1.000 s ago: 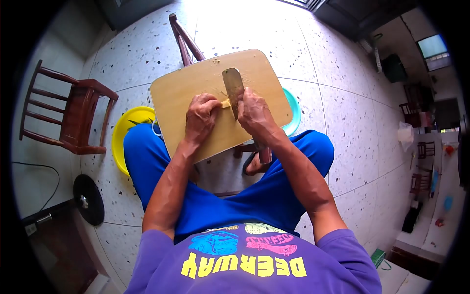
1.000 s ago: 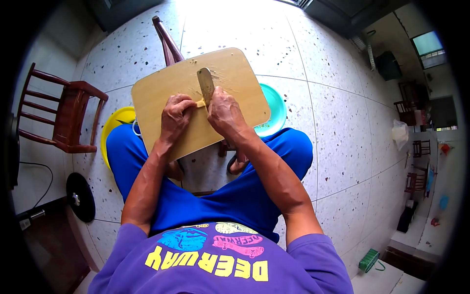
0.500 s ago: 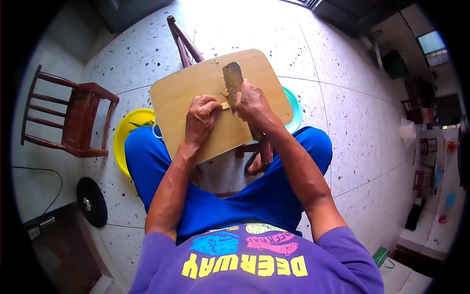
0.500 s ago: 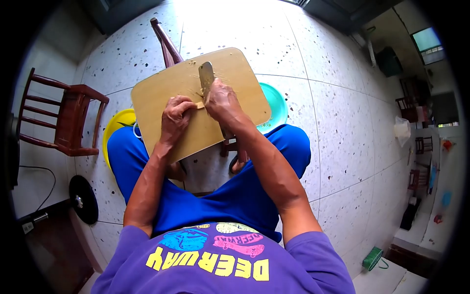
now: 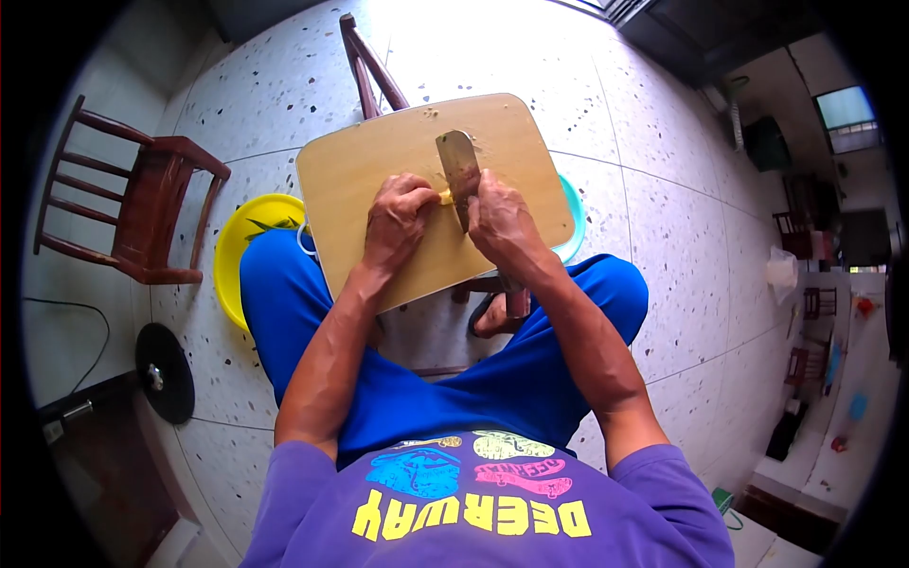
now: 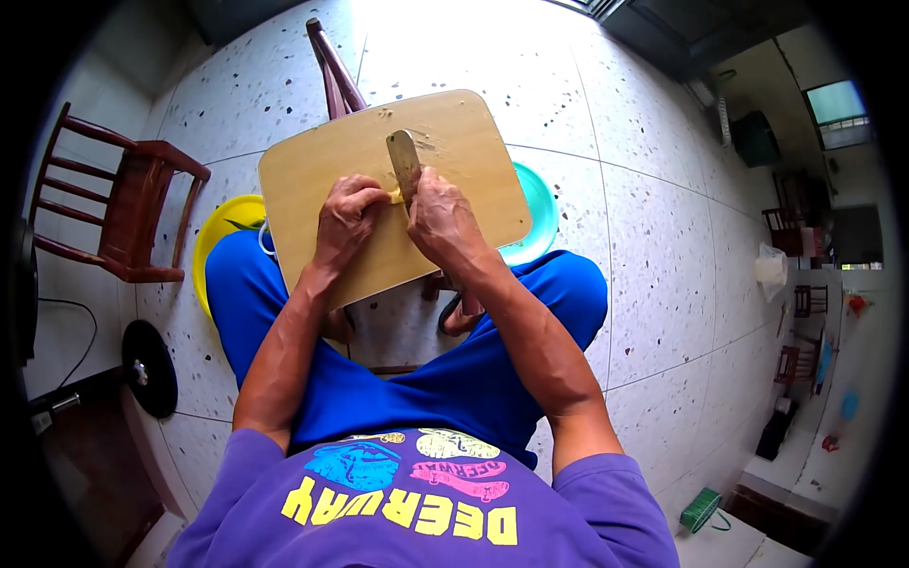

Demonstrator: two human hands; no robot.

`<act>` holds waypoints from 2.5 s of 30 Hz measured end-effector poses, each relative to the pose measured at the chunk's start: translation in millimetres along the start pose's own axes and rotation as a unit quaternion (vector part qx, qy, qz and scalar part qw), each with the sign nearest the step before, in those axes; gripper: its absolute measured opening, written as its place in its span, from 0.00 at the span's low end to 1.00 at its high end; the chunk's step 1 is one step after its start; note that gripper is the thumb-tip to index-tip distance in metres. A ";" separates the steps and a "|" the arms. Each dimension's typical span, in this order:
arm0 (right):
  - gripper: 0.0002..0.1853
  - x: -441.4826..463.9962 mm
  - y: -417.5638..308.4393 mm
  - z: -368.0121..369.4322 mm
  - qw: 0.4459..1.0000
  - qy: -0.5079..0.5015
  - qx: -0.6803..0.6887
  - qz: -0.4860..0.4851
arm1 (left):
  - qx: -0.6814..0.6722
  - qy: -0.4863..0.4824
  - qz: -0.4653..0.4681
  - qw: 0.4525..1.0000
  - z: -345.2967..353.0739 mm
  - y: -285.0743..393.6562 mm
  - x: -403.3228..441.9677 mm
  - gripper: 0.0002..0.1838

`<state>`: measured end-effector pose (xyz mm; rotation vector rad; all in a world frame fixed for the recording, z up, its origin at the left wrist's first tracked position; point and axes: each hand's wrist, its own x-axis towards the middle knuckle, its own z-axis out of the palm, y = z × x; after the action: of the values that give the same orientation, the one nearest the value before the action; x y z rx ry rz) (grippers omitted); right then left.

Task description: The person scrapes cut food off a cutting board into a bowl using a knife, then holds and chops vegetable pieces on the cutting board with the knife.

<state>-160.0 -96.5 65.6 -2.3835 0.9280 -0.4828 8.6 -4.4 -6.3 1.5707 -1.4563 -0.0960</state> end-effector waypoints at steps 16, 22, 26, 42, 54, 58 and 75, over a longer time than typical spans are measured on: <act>0.11 34.5 21.3 15.1 0.999 0.039 -0.026 0.018 | 0.039 0.024 0.004 0.999 -4.9 9.3 1.1 0.07; 0.13 18.2 24.8 -10.1 0.996 0.031 0.044 0.065 | 0.052 0.010 -0.030 0.998 -12.4 13.0 2.8 0.05; 0.11 17.5 24.3 -15.7 0.997 0.023 0.029 0.070 | 0.047 -0.020 -0.036 0.998 -15.1 7.7 5.6 0.04; 0.08 35.1 6.5 -12.5 0.998 -0.018 -0.049 -0.021 | 0.049 -0.018 -0.021 0.998 -15.8 2.8 6.2 0.04; 0.10 35.9 0.6 -31.9 0.998 -0.024 -0.033 0.043 | 0.047 -0.019 -0.018 0.999 -16.1 2.2 6.0 0.03; 0.09 31.7 6.7 -36.2 0.997 -0.019 -0.048 0.062 | 0.047 -0.026 -0.023 0.998 -15.3 1.2 6.2 0.01; 0.13 40.8 17.5 -15.7 0.997 -0.026 -0.034 0.061 | 0.019 -0.073 -0.017 0.997 -18.3 -8.4 5.4 0.02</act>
<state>-148.2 -141.4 73.1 -2.3699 1.0734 -0.3453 27.6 0.2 0.8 1.6474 -1.5525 -0.2072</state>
